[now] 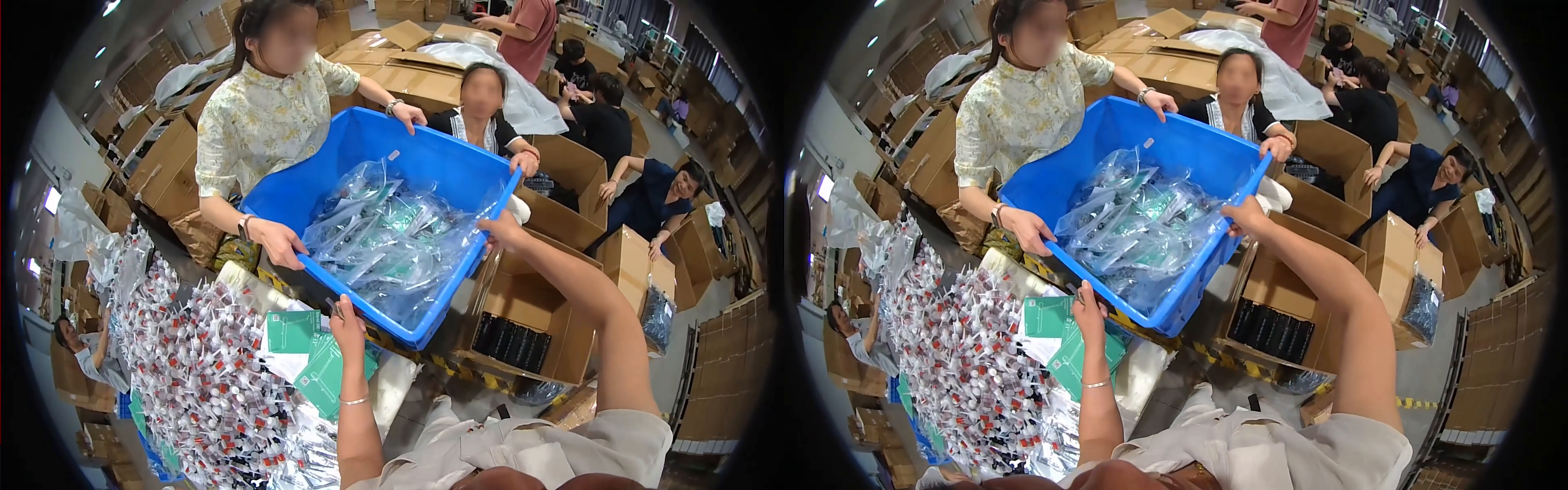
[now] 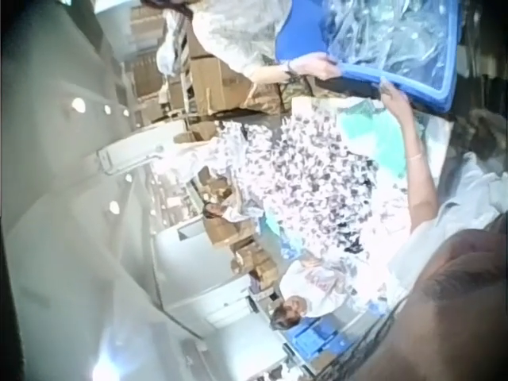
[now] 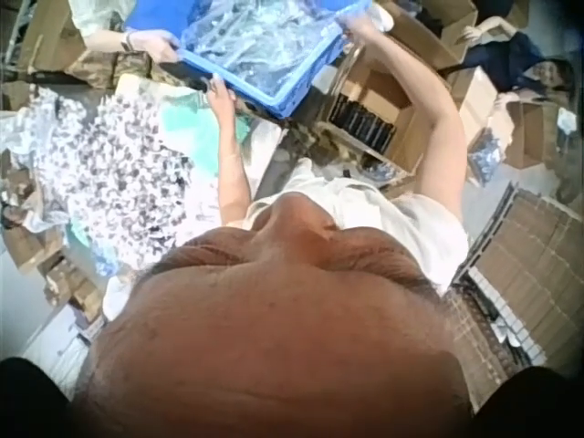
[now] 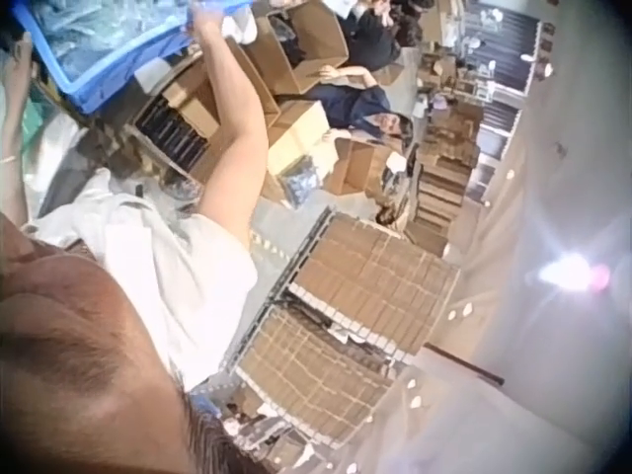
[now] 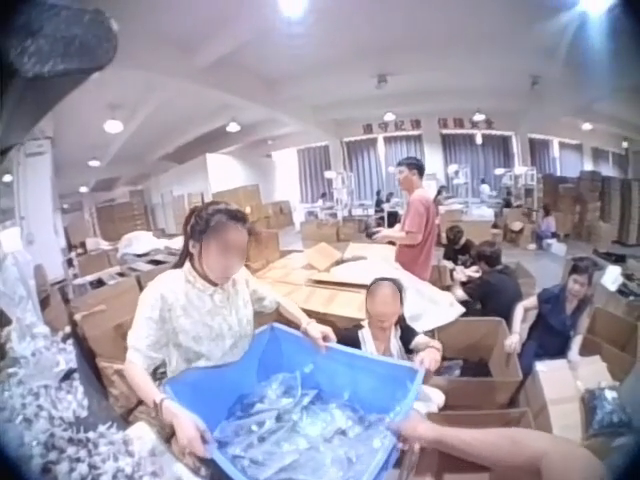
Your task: Open a cardboard shipping box with a cutter and assist in sorting and organizing various packaged goods on the warehouse floor.
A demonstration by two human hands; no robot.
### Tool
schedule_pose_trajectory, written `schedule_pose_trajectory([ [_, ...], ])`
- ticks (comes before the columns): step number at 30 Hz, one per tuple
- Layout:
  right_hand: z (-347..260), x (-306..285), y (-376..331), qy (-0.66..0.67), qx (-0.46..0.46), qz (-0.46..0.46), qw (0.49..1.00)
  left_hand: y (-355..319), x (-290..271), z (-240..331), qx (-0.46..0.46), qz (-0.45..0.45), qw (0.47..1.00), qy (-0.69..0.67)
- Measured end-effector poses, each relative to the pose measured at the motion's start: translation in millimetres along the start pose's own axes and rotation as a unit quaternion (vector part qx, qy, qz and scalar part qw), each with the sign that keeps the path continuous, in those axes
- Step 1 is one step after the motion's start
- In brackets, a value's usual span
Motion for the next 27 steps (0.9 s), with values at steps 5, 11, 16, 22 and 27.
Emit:
schedule_pose_trajectory([
  [5, -15, -53, -58, -0.046, -0.033, 0.026, 0.998, -31, 20, -4, 0.061, 0.069, 0.994, 0.056],
  [11, -77, -108, -131, -0.09, -0.1, 0.041, 0.99, -126, 69, 9, 0.063, 0.04, 0.997, -0.02],
  [16, -65, -173, -182, -0.144, -0.087, 0.069, 0.983, -196, 102, -18, 0.035, -0.002, 0.999, -0.014],
  [22, -33, -229, -254, -0.158, -0.069, 0.053, 0.984, -267, 122, -48, 0.04, 0.025, 0.998, 0.041],
  [27, 12, -256, -321, -0.11, -0.048, 0.062, 0.991, -319, 115, -87, 0.052, 0.031, 0.995, 0.083],
])
Point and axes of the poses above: each hand's wrist, its own y-axis towards the middle knuckle, its own x-axis out of the palm, z = x × y, the point moved 5 cm from there along y, towards the middle knuckle, and after that the axes turned 15 degrees about -x, right-handed, at the moved point
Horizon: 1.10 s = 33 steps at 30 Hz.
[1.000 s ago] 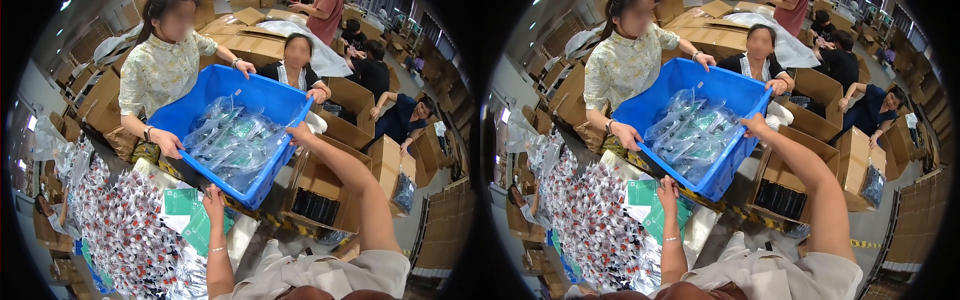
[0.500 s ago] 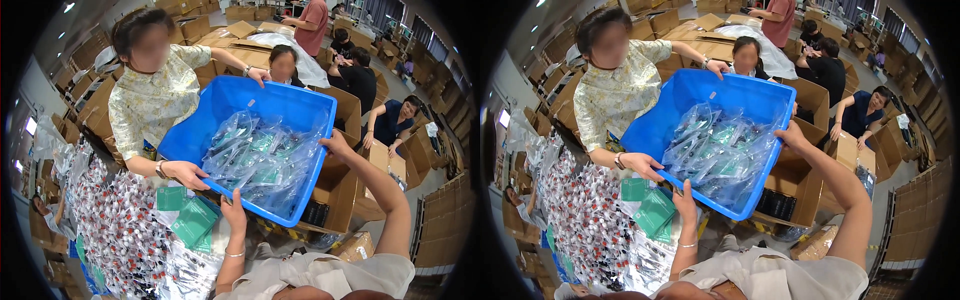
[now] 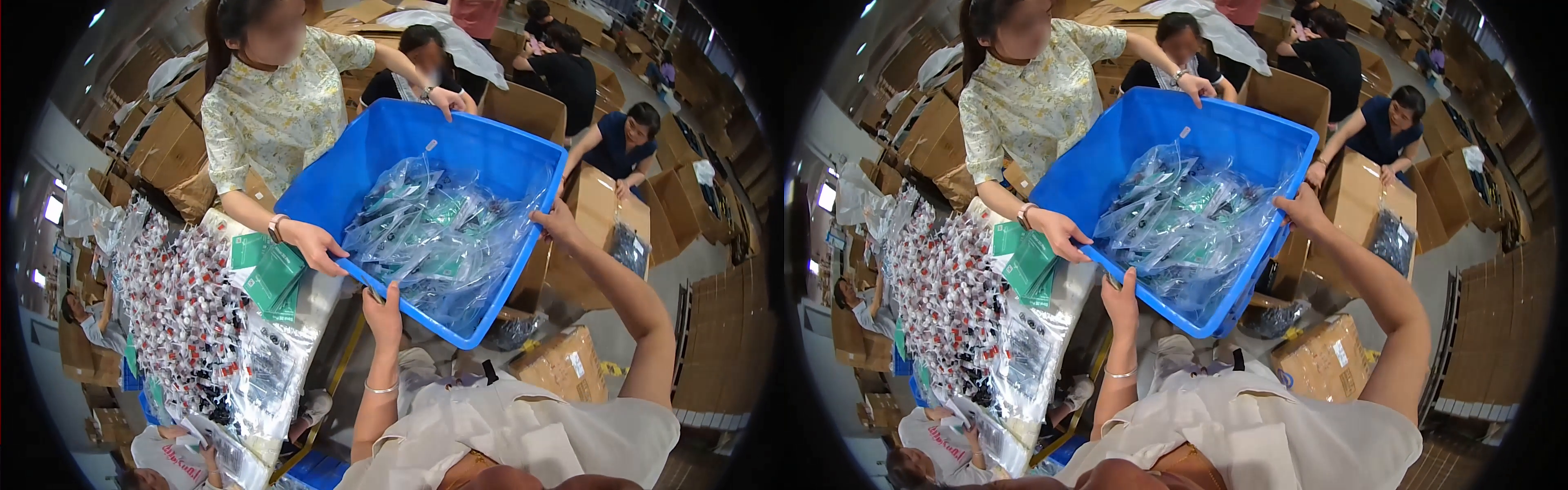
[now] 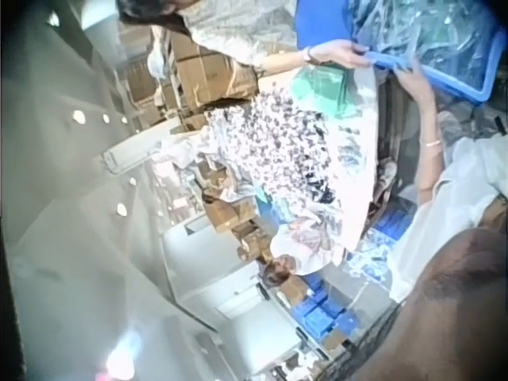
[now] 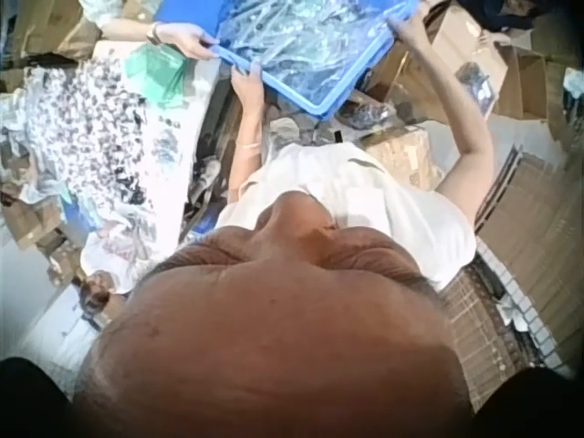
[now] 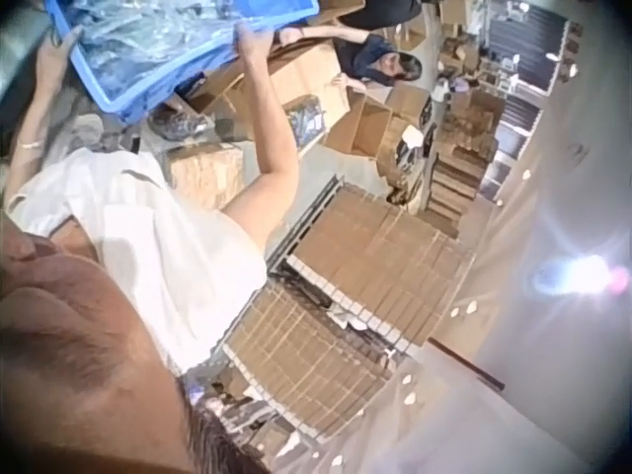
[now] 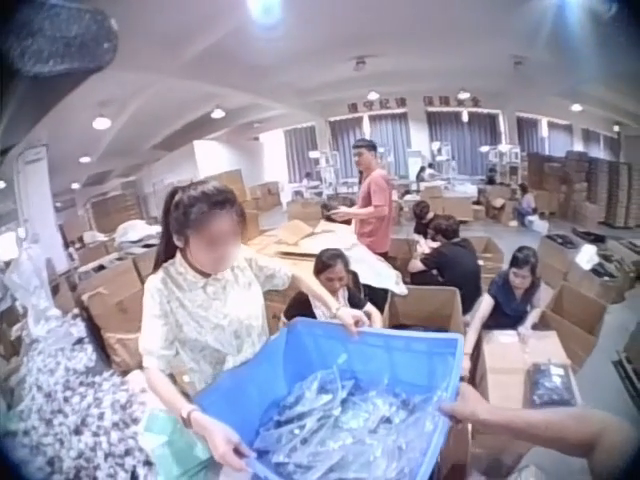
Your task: Open a cardboard shipping box with a cutter and assist in sorting and organizing various packaged goods on the warehouse floor.
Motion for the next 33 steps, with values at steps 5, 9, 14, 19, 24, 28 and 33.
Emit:
schedule_pose_trajectory([
  [5, 52, -22, -73, 0.025, -0.008, 0.072, 0.997, -40, -4, -40, -0.012, -0.053, 0.998, 0.014],
  [9, 55, -15, -139, 0.005, 0.02, 0.107, 0.994, -74, -26, -65, -0.042, -0.08, 0.995, 0.044],
  [14, 90, -8, -205, -0.034, 0.032, 0.17, 0.984, -94, -43, -96, -0.046, -0.125, 0.991, 0.033],
  [19, 128, 2, -245, 0.056, 0.088, 0.111, 0.988, -102, -52, -101, -0.029, -0.122, 0.984, 0.125],
  [24, 136, 0, -269, 0.098, 0.121, 0.093, 0.983, -101, -55, -109, -0.012, -0.067, 0.991, 0.119],
  [28, 177, -97, -229, -0.114, 0.115, -0.048, 0.986, -114, -50, -109, 0.039, -0.012, 0.992, 0.123],
  [33, 158, -162, -130, -0.469, -0.115, 0.091, 0.871, -119, -49, -115, 0.036, 0.025, 0.984, 0.174],
])
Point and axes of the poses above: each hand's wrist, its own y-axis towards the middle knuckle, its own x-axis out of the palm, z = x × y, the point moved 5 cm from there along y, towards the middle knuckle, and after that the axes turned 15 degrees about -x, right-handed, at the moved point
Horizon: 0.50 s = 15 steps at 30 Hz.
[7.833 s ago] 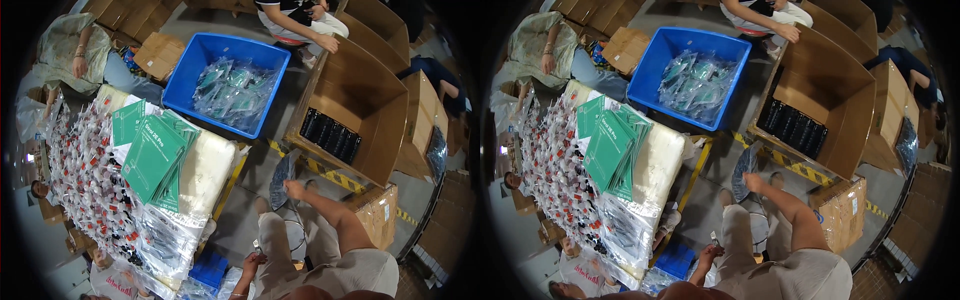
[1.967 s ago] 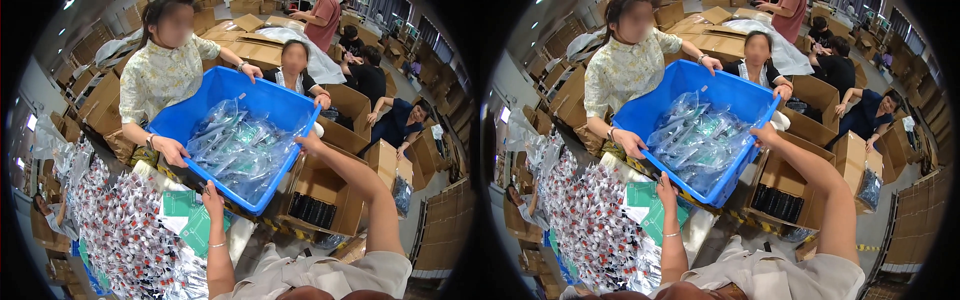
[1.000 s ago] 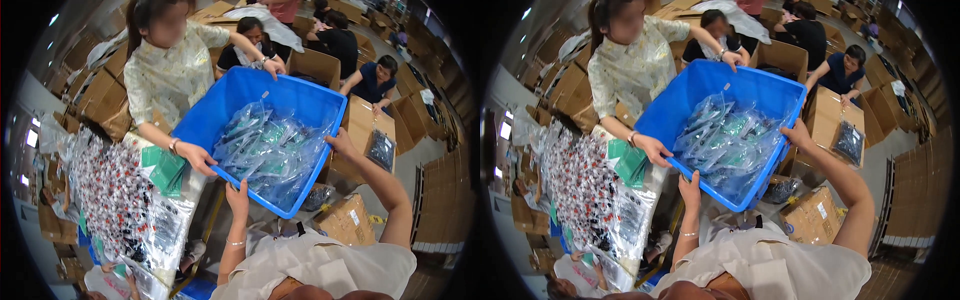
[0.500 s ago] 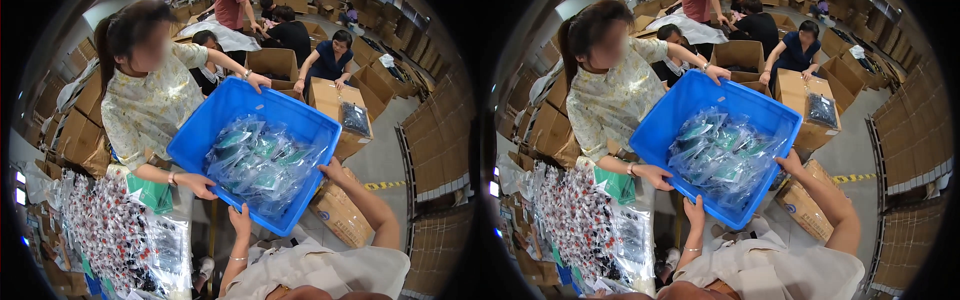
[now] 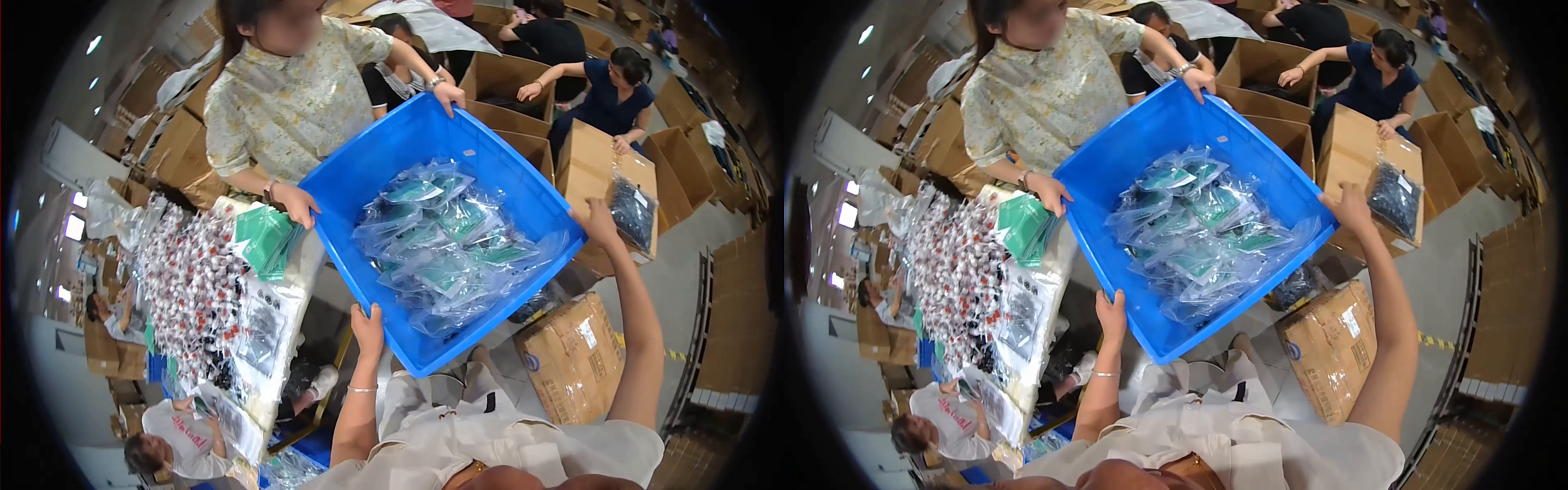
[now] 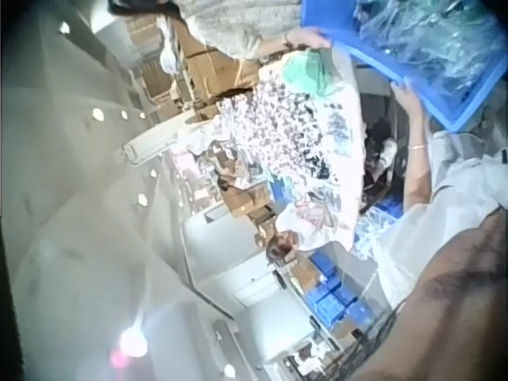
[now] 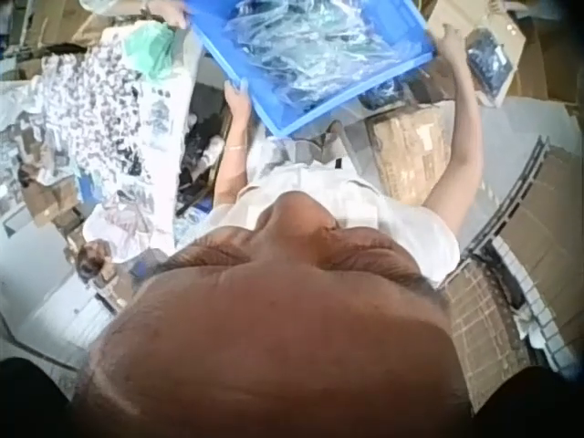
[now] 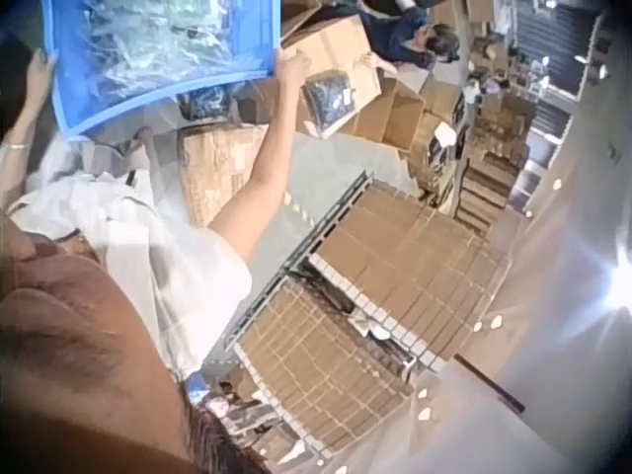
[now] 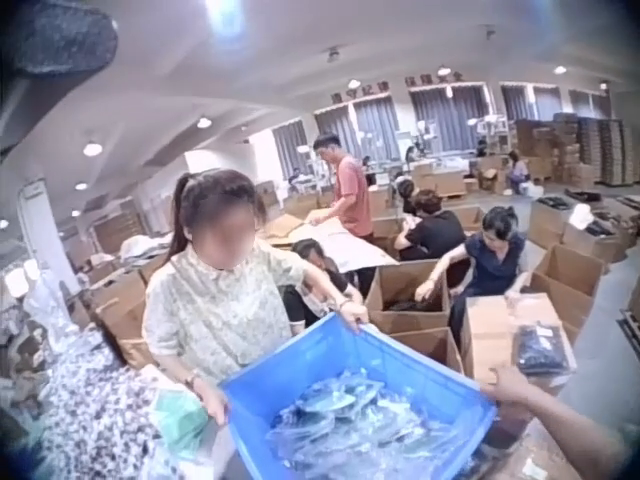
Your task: Open a cardboard shipping box with a cutter and assist in sorting and organizing various packaged goods on the warehouse floor.
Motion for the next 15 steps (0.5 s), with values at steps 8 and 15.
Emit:
schedule_pose_trajectory([
  [8, -58, 24, 36, 0.091, -0.106, -0.139, 0.98, -29, -11, -16, 0.013, 0.009, 1.0, 0.015],
  [15, -103, -30, -89, 0.162, -0.063, -0.037, 0.984, -59, -108, -14, 0.016, -0.046, 0.997, -0.065],
])
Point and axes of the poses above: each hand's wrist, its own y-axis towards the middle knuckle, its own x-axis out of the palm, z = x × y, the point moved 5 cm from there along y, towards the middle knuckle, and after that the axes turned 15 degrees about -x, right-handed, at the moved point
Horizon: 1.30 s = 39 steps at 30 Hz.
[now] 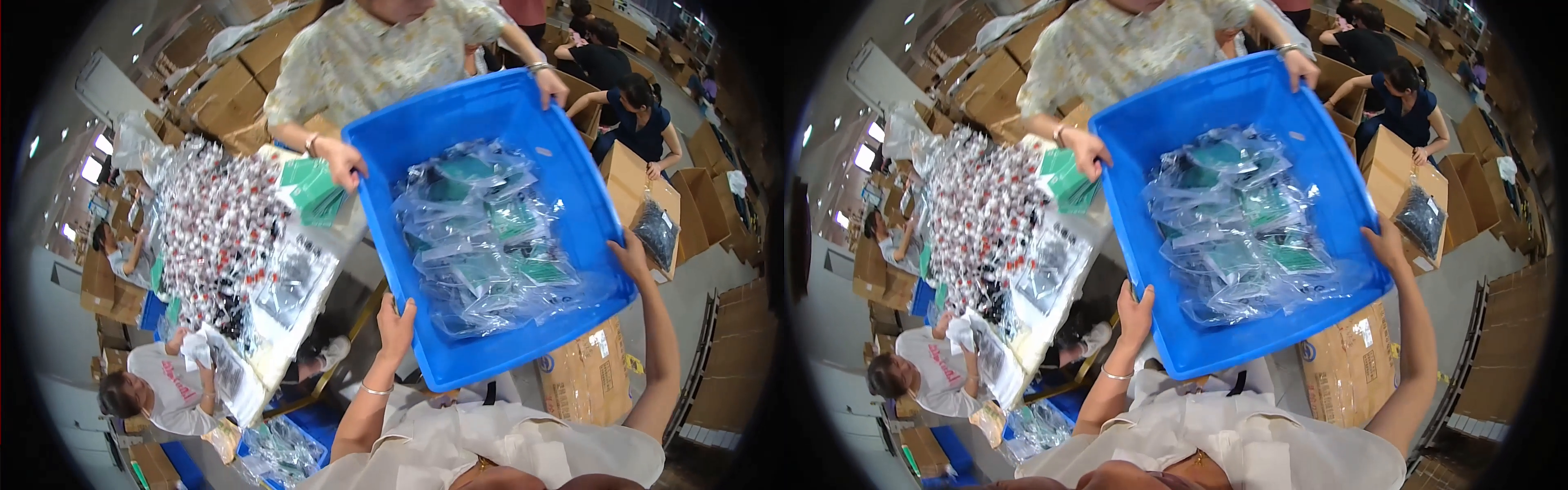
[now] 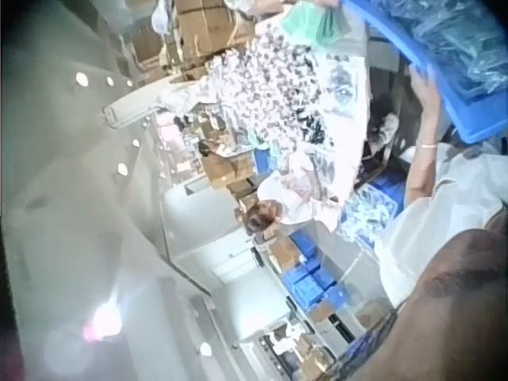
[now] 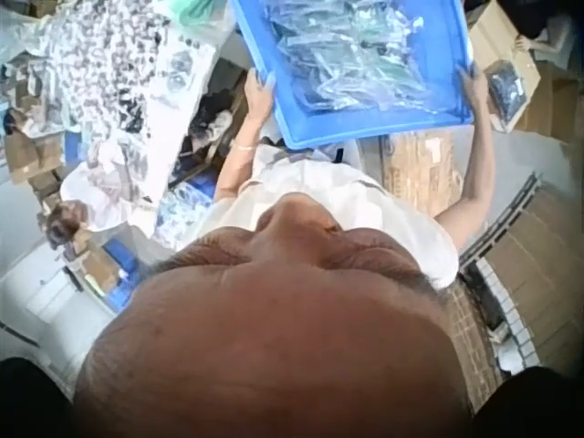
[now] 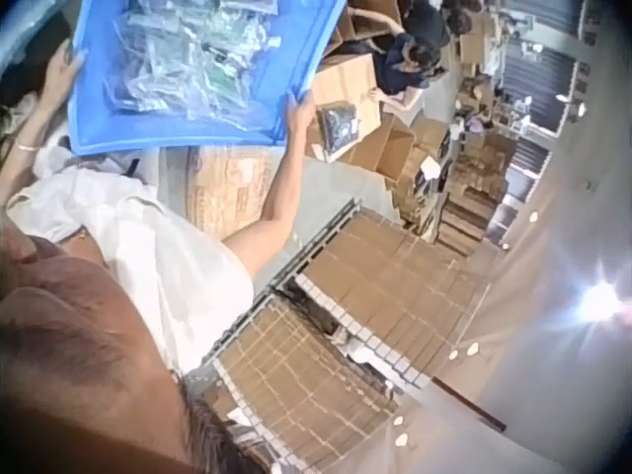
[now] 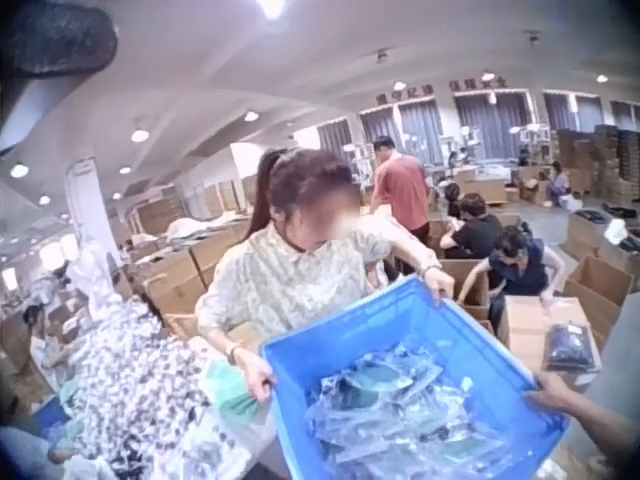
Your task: Open a cardboard shipping box with a cutter and assist in sorting and organizing various packaged goods on the warehouse floor.
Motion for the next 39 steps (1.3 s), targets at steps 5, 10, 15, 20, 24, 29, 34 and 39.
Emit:
schedule_pose_trajectory([
  [5, -90, 0, -84, 0.074, 0.054, 0.045, 0.995, 4, -77, 2, 0.015, -0.054, 0.998, 0.002],
  [10, -102, 9, -131, 0.061, 0.082, -0.005, 0.995, -17, -103, -21, -0.041, -0.099, 0.994, 0.022],
  [15, -55, 33, -131, 0.063, 0.073, -0.053, 0.994, -85, -82, -59, -0.066, -0.09, 0.992, 0.063],
  [20, 31, 54, -101, 0.005, 0.048, -0.072, 0.996, -149, -37, -106, -0.145, -0.094, 0.985, 0.023],
  [24, 45, 76, -75, -0.009, 0.036, -0.018, 0.999, -200, 2, -159, -0.205, -0.17, 0.963, -0.033],
  [29, 12, 86, -54, -0.103, -0.045, 0.014, 0.994, -230, -3, -160, -0.251, -0.162, 0.948, -0.112],
  [34, -9, 121, -55, -0.116, 0.017, -0.073, 0.99, -243, -23, -175, -0.358, -0.148, 0.918, -0.085],
  [39, -29, 180, -20, -0.144, -0.028, -0.125, 0.981, -220, -25, -179, -0.306, -0.1, 0.927, -0.195],
])
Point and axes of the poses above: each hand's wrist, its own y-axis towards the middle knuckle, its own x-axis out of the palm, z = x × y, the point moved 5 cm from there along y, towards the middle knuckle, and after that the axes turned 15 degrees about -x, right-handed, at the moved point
